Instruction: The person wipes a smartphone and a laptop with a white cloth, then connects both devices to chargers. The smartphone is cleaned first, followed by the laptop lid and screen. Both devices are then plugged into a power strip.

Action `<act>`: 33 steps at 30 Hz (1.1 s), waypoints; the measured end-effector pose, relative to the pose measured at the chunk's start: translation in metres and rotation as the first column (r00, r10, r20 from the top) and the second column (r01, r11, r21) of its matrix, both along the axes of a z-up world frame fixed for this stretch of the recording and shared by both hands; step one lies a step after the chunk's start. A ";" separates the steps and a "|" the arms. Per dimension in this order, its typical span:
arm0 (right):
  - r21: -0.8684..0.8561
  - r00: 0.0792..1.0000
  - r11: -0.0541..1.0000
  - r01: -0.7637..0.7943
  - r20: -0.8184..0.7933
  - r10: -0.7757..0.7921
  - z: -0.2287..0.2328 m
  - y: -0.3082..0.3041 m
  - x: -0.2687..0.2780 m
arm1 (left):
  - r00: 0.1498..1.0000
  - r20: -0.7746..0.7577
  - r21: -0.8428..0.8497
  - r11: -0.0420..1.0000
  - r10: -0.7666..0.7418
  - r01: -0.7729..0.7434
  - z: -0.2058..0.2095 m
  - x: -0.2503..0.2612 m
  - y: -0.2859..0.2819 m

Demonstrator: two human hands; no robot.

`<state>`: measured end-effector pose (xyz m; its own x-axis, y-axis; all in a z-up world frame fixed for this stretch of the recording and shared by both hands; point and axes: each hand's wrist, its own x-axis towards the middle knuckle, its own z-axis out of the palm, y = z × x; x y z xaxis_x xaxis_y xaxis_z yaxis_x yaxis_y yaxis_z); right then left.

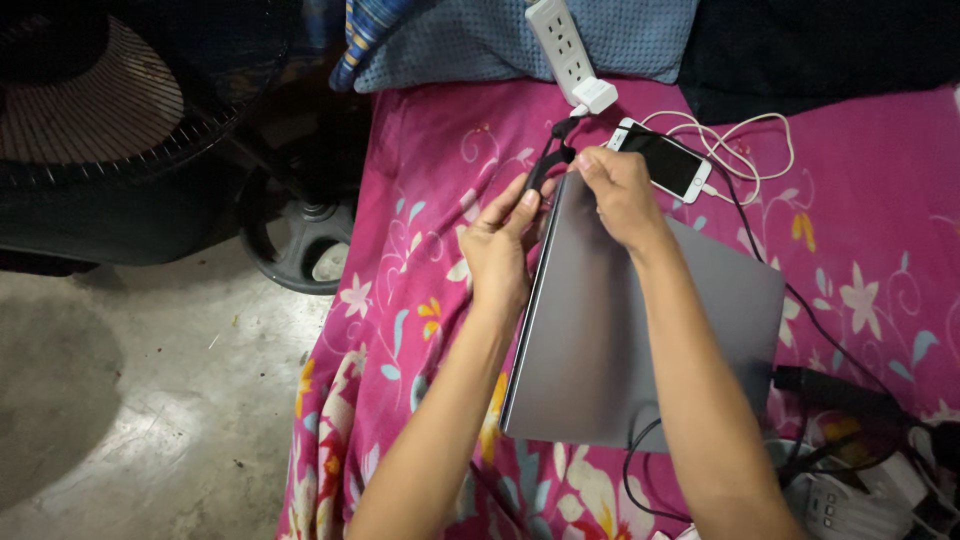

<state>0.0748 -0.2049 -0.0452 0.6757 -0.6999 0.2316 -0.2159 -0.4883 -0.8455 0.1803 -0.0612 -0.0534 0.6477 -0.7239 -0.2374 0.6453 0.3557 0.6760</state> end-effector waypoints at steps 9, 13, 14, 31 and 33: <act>-0.006 0.999 1.000 -0.028 0.032 0.028 0.008 0.001 -0.004 | 0.976 0.217 0.057 0.997 0.034 -0.048 0.004 -0.007 0.004; -0.063 1.000 0.998 -0.024 -0.005 0.023 0.007 0.003 -0.002 | 0.993 0.117 0.050 0.999 -0.009 0.003 -0.003 -0.004 0.009; -0.097 1.000 0.995 -0.030 -0.009 0.029 0.006 0.003 -0.002 | 0.997 0.063 0.057 0.998 -0.038 0.034 -0.006 -0.002 0.009; -0.212 0.973 0.976 0.054 -0.209 -0.099 -0.054 0.025 0.042 | 0.989 -0.055 0.150 0.978 -0.135 0.142 -0.096 0.044 0.015; -0.295 0.945 0.955 0.022 -0.306 -0.116 -0.068 0.034 0.050 | 0.992 0.103 0.247 0.968 -0.071 0.043 -0.119 0.047 0.017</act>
<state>0.1243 -0.1713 -0.1135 0.6986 -0.6842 0.2093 -0.4909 -0.6712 -0.5555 0.2272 -0.0441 -0.1726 0.6390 -0.6896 -0.3407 0.5766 0.1363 0.8056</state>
